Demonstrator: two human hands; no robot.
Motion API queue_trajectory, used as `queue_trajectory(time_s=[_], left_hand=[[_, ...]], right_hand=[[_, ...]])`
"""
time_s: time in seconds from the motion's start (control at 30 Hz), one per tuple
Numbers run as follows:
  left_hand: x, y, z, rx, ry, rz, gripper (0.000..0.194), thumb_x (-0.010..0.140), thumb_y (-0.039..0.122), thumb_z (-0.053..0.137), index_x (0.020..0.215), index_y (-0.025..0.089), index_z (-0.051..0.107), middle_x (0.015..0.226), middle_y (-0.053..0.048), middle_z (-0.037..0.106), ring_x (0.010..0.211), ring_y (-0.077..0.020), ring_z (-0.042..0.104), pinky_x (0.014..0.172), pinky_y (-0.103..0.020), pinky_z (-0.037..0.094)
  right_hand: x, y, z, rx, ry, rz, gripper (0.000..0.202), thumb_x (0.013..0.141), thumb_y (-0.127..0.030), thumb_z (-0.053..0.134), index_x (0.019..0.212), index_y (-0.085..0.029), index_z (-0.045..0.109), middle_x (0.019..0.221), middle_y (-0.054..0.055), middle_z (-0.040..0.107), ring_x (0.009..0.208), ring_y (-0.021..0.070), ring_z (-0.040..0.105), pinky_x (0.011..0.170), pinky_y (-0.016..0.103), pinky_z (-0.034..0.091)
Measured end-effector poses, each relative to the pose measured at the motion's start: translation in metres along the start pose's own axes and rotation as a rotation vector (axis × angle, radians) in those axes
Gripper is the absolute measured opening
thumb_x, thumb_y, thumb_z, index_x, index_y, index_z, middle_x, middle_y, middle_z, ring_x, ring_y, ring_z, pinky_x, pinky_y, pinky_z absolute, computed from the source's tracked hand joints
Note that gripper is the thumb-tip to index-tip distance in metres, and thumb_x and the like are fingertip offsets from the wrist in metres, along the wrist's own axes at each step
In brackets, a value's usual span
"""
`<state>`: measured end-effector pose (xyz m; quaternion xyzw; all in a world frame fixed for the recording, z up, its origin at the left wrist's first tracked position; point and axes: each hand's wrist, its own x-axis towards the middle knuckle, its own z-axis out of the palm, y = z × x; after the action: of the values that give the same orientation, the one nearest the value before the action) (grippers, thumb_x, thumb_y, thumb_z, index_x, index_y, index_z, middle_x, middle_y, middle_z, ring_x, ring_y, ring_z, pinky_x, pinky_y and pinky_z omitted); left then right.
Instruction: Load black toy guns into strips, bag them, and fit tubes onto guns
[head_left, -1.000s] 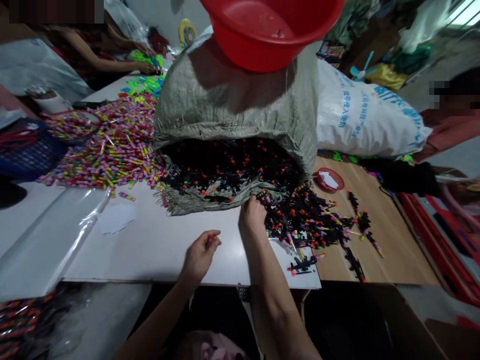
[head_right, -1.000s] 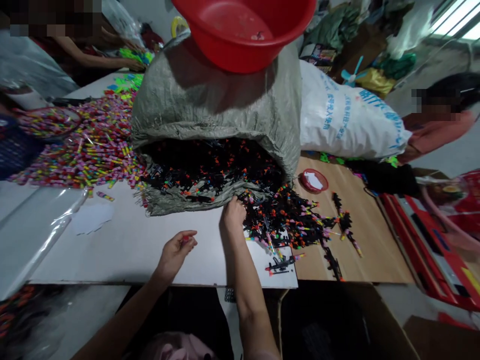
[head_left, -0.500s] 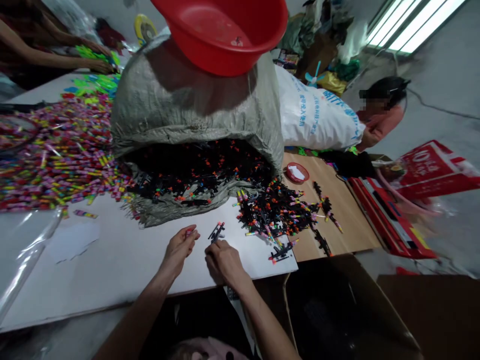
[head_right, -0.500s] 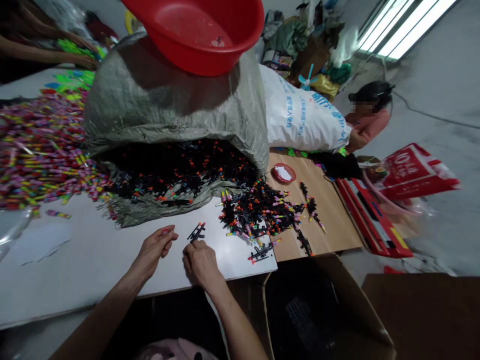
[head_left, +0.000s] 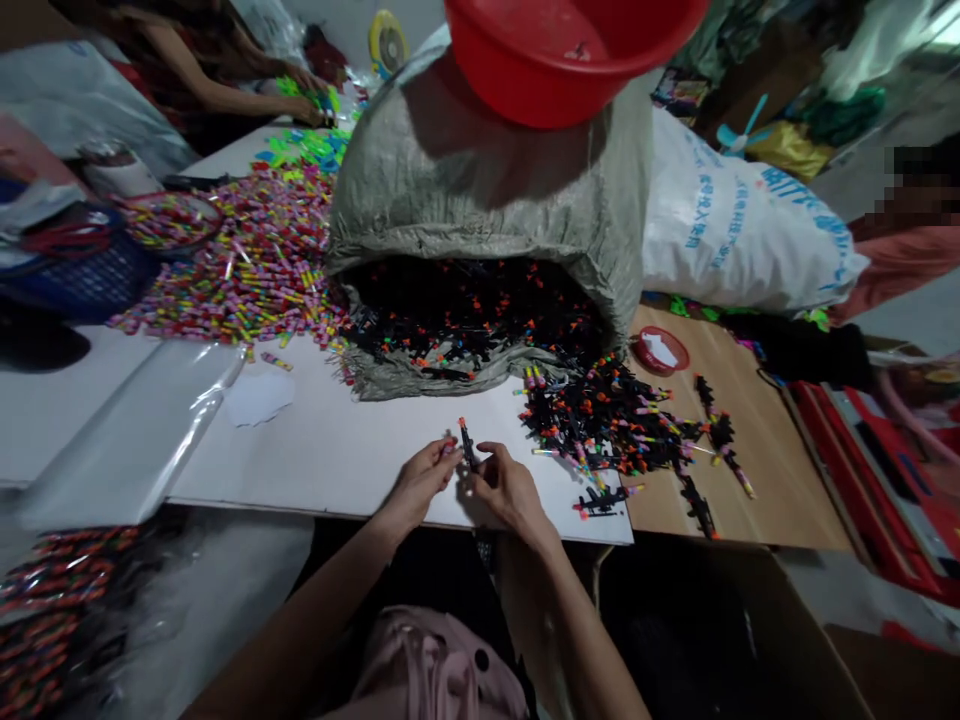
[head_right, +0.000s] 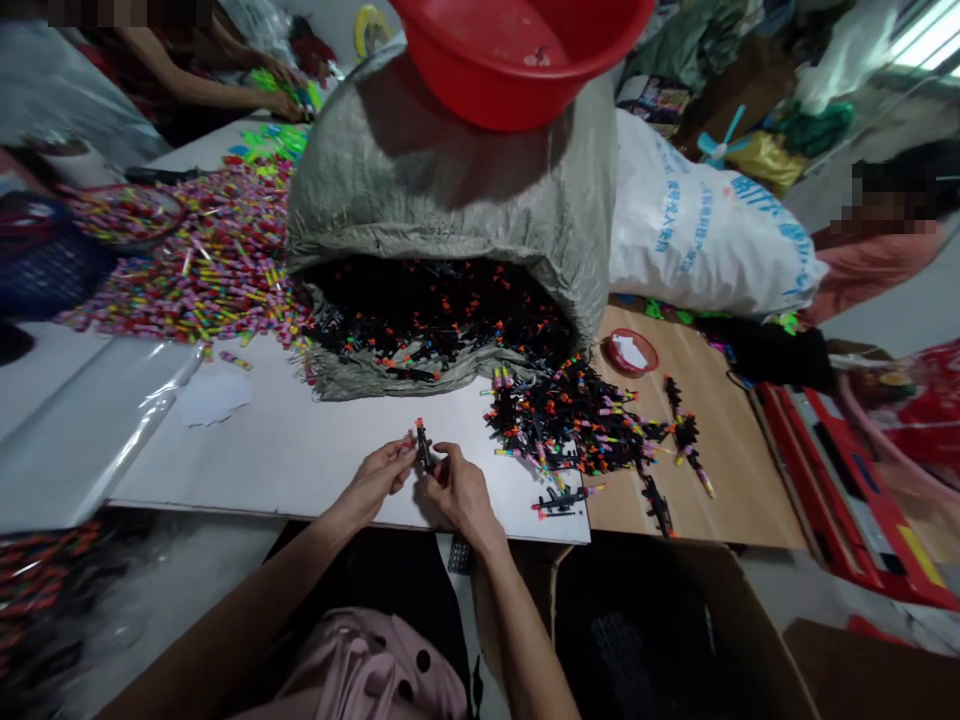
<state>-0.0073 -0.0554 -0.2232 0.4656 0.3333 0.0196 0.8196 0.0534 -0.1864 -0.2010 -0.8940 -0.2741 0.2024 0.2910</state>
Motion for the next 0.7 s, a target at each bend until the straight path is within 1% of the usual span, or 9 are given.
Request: queue_trajectory(time_s=[0.07,0.17,0.2,0.27,0.33,0.4,0.47,0.57,0.7], left_hand=[[0.000,0.008,0.004,-0.032,-0.038,0.091,0.043,0.055,0.041,0.080,0.085,0.016,0.064,0.064,0.004,0.055,0.052,-0.0068,0.044,0.050,-0.020,0.033],[-0.001,0.021,0.001,0.057,-0.031,0.260,0.032,0.059,0.035,0.078,0.081,0.017,0.064,0.071,0.001,0.062,0.064,-0.0117,0.054,0.062,-0.022,0.042],[-0.002,0.024,-0.002,0.096,-0.021,0.299,0.029,0.061,0.033,0.077,0.082,0.017,0.065,0.074,0.000,0.063,0.068,-0.0129,0.056,0.066,-0.023,0.043],[-0.004,0.029,-0.009,0.141,-0.010,0.341,0.030,0.065,0.031,0.075,0.091,0.018,0.066,0.081,-0.001,0.065,0.074,-0.0138,0.057,0.070,-0.023,0.044],[-0.007,0.031,-0.015,0.158,-0.024,0.350,0.035,0.070,0.033,0.071,0.101,0.019,0.065,0.087,-0.002,0.065,0.075,-0.0132,0.055,0.071,-0.022,0.043],[-0.009,0.030,-0.018,0.181,-0.053,0.339,0.035,0.075,0.038,0.066,0.103,0.018,0.065,0.086,-0.003,0.064,0.070,-0.0125,0.052,0.066,-0.022,0.042],[-0.010,0.027,-0.018,0.218,-0.063,0.344,0.036,0.077,0.044,0.063,0.102,0.017,0.066,0.081,-0.002,0.062,0.066,-0.0121,0.049,0.063,-0.023,0.041],[-0.007,0.022,-0.015,0.256,-0.085,0.348,0.044,0.078,0.050,0.060,0.104,0.016,0.065,0.078,-0.001,0.060,0.066,-0.0117,0.049,0.063,-0.023,0.042],[-0.003,0.016,-0.013,0.294,-0.153,0.344,0.053,0.081,0.058,0.052,0.108,0.014,0.064,0.071,-0.001,0.058,0.062,-0.0110,0.050,0.057,-0.022,0.043]], right_hand=[[0.000,-0.007,0.004,0.182,0.062,-0.064,0.033,0.074,-0.023,0.053,0.108,-0.021,0.054,0.073,-0.002,0.066,0.059,0.0139,0.059,0.058,0.023,0.042],[0.006,-0.018,0.009,0.329,0.176,-0.088,0.018,0.071,-0.029,0.055,0.087,-0.022,0.058,0.063,-0.003,0.061,0.054,0.0134,0.055,0.054,0.024,0.042],[0.009,-0.023,0.009,0.378,0.208,-0.089,0.015,0.070,-0.032,0.056,0.081,-0.021,0.058,0.061,-0.003,0.060,0.053,0.0132,0.053,0.053,0.024,0.042],[0.012,-0.030,0.006,0.493,0.279,-0.086,0.016,0.070,-0.035,0.058,0.078,-0.021,0.060,0.062,-0.002,0.061,0.054,0.0133,0.054,0.054,0.025,0.044],[0.013,-0.036,0.003,0.615,0.358,-0.067,0.021,0.071,-0.037,0.060,0.082,-0.020,0.062,0.069,0.001,0.066,0.059,0.0144,0.058,0.058,0.026,0.047],[0.012,-0.040,0.003,0.686,0.405,-0.038,0.024,0.068,-0.038,0.064,0.082,-0.019,0.064,0.073,0.003,0.070,0.064,0.0159,0.061,0.062,0.028,0.050],[0.012,-0.041,0.006,0.691,0.426,0.002,0.023,0.063,-0.038,0.067,0.077,-0.019,0.065,0.071,0.004,0.071,0.062,0.0168,0.062,0.062,0.029,0.051],[0.012,-0.039,0.010,0.697,0.446,0.072,0.020,0.063,-0.036,0.066,0.072,-0.019,0.066,0.066,0.003,0.071,0.059,0.0170,0.063,0.059,0.029,0.052],[0.013,-0.037,0.010,0.740,0.463,0.078,0.021,0.062,-0.036,0.068,0.073,-0.018,0.067,0.069,0.004,0.072,0.061,0.0173,0.065,0.061,0.029,0.053]])
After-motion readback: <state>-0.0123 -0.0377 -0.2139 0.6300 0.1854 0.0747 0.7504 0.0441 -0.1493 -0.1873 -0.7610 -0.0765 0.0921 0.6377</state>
